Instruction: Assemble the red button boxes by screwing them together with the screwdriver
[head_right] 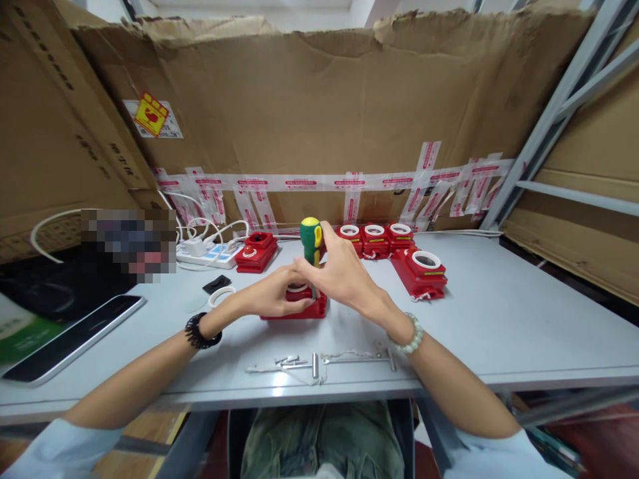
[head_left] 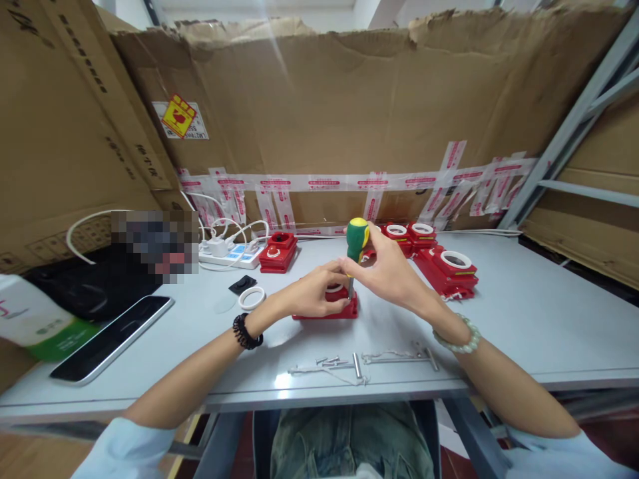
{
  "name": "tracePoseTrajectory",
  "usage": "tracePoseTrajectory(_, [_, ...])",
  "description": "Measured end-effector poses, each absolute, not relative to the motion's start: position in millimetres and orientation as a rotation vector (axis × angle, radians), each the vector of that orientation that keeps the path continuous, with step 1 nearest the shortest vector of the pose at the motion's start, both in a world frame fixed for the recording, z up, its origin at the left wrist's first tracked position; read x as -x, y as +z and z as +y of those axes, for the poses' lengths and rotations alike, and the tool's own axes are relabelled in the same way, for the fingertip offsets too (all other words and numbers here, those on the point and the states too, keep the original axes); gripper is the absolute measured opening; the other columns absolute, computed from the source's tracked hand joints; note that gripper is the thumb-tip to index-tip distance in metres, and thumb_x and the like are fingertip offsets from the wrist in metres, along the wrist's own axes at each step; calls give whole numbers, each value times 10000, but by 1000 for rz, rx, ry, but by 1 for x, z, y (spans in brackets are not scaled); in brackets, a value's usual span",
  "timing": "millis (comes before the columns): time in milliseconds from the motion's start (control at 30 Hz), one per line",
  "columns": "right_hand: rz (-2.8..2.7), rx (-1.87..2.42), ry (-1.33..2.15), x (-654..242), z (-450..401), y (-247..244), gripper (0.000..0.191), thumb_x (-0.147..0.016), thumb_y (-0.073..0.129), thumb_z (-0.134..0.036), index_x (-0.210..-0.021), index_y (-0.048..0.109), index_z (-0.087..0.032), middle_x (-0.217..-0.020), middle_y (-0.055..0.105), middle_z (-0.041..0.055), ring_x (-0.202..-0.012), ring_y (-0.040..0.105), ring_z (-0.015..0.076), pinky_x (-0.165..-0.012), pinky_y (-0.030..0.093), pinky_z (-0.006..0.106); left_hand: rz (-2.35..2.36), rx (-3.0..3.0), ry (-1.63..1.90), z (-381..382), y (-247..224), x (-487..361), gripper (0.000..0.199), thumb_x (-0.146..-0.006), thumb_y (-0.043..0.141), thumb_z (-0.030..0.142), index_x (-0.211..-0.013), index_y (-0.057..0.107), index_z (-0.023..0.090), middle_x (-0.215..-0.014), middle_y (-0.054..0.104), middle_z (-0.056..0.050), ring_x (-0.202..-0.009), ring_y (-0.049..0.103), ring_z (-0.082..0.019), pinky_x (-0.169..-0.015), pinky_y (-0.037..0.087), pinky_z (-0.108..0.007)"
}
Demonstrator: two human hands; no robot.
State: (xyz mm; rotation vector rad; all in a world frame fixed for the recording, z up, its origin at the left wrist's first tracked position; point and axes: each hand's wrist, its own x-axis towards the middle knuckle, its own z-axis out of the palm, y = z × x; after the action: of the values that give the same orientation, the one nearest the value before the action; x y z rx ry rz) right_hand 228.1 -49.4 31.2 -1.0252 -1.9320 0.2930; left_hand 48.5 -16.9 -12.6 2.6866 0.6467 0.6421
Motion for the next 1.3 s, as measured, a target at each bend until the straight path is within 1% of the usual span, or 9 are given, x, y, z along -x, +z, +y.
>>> tracePoseTrajectory(133, [-1984,1053,265,-229,-47,32,221,-776,676,-334,-792,506,-194,-733,598,10,-630,547,151,-600,476,318,683,-2704,622,-17,-13,-48,63,-754,580,174,-806,609,152,-892,616,-58,-811,578,-185,-761,490,-300])
tracePoseTrajectory(233, [-1953,939,401,-230,-46,32,259,-775,677,-275,-978,551,-176,-848,655,41,-749,630,179,-678,533,330,682,-2718,616,-17,-12,-47,19,-747,585,165,-757,592,150,-949,597,-71,-821,573,-184,-755,491,-299])
tracePoseTrajectory(367, [-1915,871,508,-229,-45,30,425,-757,631,-174,-1164,510,-161,-938,677,65,-869,667,198,-768,567,347,650,-2697,619,-18,-10,-48,92,-782,595,178,-856,634,139,-1037,572,-85,-878,575,-185,-800,494,-297])
tracePoseTrajectory(567, [-1897,880,516,-228,-44,29,402,-742,608,-158,-1129,501,-169,-929,668,66,-844,670,201,-761,577,366,654,-2702,600,-16,-10,-48,122,-832,591,215,-903,644,132,-1023,567,-88,-870,567,-182,-821,492,-307])
tracePoseTrajectory(833, [-1816,834,569,-229,-47,32,418,-725,631,-151,-1120,502,-191,-917,656,45,-832,679,193,-737,591,343,685,-2800,596,-18,-10,-48,166,-909,522,283,-963,605,150,-1114,566,-135,-1053,537,-248,-950,432,-406])
tracePoseTrajectory(933, [-1692,785,589,-231,-50,38,411,-718,682,-208,-1086,498,-210,-924,656,40,-829,677,194,-710,602,337,697,-2778,698,-27,3,-45,124,-898,538,272,-899,599,164,-1067,598,-108,-992,557,-218,-909,441,-367])
tracePoseTrajectory(1067, [-1522,773,595,-233,-54,47,416,-710,735,-335,-1020,474,-241,-900,644,27,-814,674,198,-683,615,344,751,-2663,739,-43,17,-37,60,-828,584,195,-858,629,170,-812,671,-20,-753,600,-151,-769,468,-278])
tracePoseTrajectory(1200, [-1500,776,574,-236,-51,47,451,-696,756,-383,-1011,463,-245,-917,633,26,-807,672,195,-676,619,340,765,-2565,504,-57,14,-31,131,-744,611,96,-810,699,166,-758,715,-2,-659,620,-121,-665,465,-215])
tracePoseTrajectory(1300, [-1533,767,534,-236,-47,43,439,-702,755,-358,-1014,471,-238,-900,621,15,-806,663,185,-667,617,329,720,-2521,269,-63,4,-31,178,-742,608,84,-834,736,166,-764,734,-15,-648,628,-123,-634,467,-204])
